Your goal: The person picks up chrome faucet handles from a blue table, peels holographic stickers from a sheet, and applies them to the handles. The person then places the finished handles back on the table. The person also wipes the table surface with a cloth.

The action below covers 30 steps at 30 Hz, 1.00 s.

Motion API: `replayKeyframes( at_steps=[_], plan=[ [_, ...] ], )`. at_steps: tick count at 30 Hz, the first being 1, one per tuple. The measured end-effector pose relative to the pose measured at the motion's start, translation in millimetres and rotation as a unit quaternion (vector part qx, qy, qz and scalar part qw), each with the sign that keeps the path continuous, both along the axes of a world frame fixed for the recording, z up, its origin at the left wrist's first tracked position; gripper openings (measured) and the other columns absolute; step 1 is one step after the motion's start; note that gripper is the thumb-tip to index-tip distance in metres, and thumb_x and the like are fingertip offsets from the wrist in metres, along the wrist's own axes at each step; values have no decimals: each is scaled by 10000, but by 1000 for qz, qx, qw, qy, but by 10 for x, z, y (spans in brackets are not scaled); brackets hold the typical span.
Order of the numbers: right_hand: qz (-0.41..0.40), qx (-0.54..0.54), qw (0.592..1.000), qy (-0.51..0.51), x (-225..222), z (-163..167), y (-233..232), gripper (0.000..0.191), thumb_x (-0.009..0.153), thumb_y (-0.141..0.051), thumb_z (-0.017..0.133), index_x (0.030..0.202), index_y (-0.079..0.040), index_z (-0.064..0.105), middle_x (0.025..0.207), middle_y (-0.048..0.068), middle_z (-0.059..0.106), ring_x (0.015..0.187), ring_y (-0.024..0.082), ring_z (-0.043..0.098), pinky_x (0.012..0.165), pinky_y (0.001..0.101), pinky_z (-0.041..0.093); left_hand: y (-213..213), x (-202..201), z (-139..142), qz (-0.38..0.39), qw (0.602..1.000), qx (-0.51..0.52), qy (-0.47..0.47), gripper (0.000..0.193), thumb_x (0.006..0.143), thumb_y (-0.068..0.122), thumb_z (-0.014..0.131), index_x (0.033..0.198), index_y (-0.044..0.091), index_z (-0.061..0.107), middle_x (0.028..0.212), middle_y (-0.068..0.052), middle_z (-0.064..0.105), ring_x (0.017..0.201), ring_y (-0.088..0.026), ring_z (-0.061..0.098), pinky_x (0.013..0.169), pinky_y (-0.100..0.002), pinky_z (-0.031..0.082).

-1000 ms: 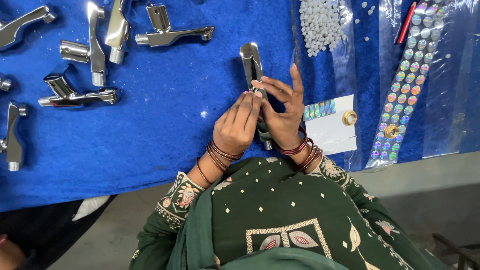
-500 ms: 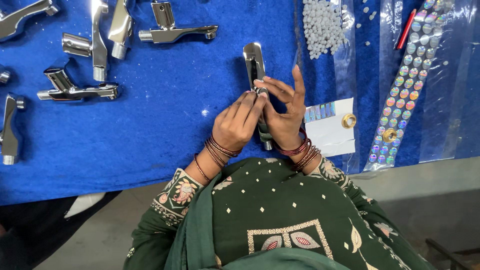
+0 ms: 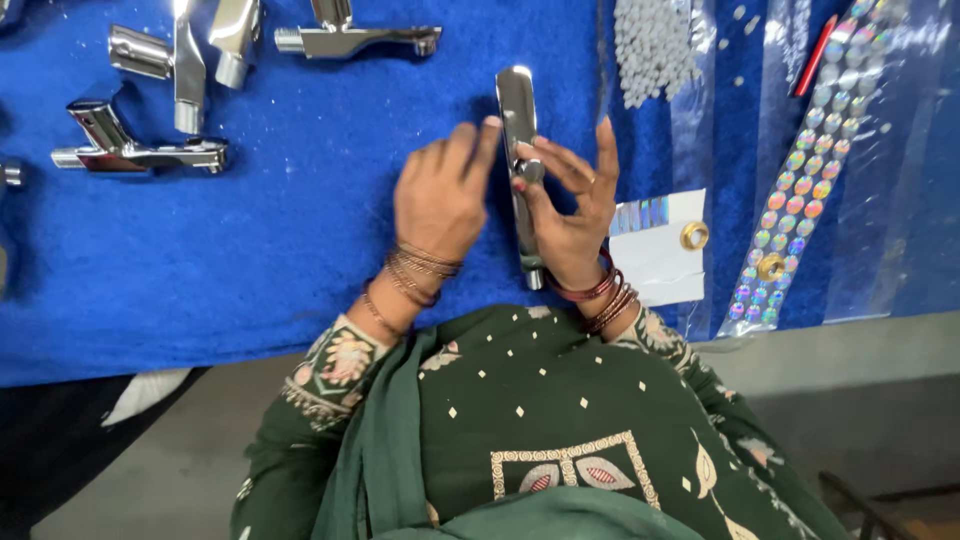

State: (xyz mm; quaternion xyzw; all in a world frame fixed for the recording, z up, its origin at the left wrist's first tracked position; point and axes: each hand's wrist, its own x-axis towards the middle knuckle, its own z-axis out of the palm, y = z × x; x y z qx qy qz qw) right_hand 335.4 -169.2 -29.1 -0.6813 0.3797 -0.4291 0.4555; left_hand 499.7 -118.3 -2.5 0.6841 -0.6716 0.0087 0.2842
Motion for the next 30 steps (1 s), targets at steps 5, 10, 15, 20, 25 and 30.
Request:
replayKeyframes(
  at_steps=[5, 10, 15, 20, 25, 30],
  plan=[
    [-6, -79, 997, 24, 2, -24, -49, 1046, 981, 106, 786, 1670, -163, 46, 1477, 155, 563, 1362, 258, 607, 1108, 345, 527, 48, 113, -11, -37, 999, 36, -15, 681, 869, 84, 588, 1513, 291, 508, 1178, -59, 578, 1023, -252, 565, 857, -403, 459],
    [55, -37, 998, -24, 4, -29, -77, 1172, 924, 52, 859, 1670, -205, -7, 1707, 149, 277, 1452, 295, 531, 1083, 365, 597, -331, 264, -103, -13, 993, 12, -114, 728, 945, 109, 591, 1606, 368, 428, 1065, -60, 539, 938, -250, 512, 838, -410, 429],
    [48, -6, 999, -6, 32, -19, -89, 1184, 946, 22, 866, 1701, -198, -19, 1691, 174, 278, 1433, 307, 558, 1111, 380, 587, -284, 259, -174, -12, 994, 18, -103, 736, 943, 107, 585, 1618, 339, 405, 1066, -69, 539, 972, -256, 526, 886, -426, 428],
    [86, 2, 996, 24, -32, 88, -10, 1282, 856, -22, 911, 1691, -165, -51, 1706, 189, 300, 1497, 333, 505, 1214, 445, 494, 433, 21, -159, -48, 997, 49, 39, 745, 851, 51, 594, 1554, 268, 475, 1073, -63, 550, 1005, -262, 544, 912, -435, 423],
    [129, -16, 980, 152, -223, 186, 341, 1211, 861, -9, 807, 1647, -136, -106, 1729, 190, 217, 1502, 316, 449, 1183, 406, 475, 618, -63, -61, -120, 991, 67, 4, 706, 892, 65, 614, 1548, 298, 496, 984, -44, 535, 931, -248, 529, 884, -413, 429],
    [94, -77, 974, 191, -260, 106, 468, 1171, 943, 38, 741, 1660, -103, -174, 1743, 132, 281, 1474, 291, 531, 1158, 352, 526, 264, -107, -92, -59, 994, 50, -75, 679, 933, 153, 602, 1577, 314, 457, 985, -44, 535, 926, -240, 526, 810, -404, 406]
  ],
)
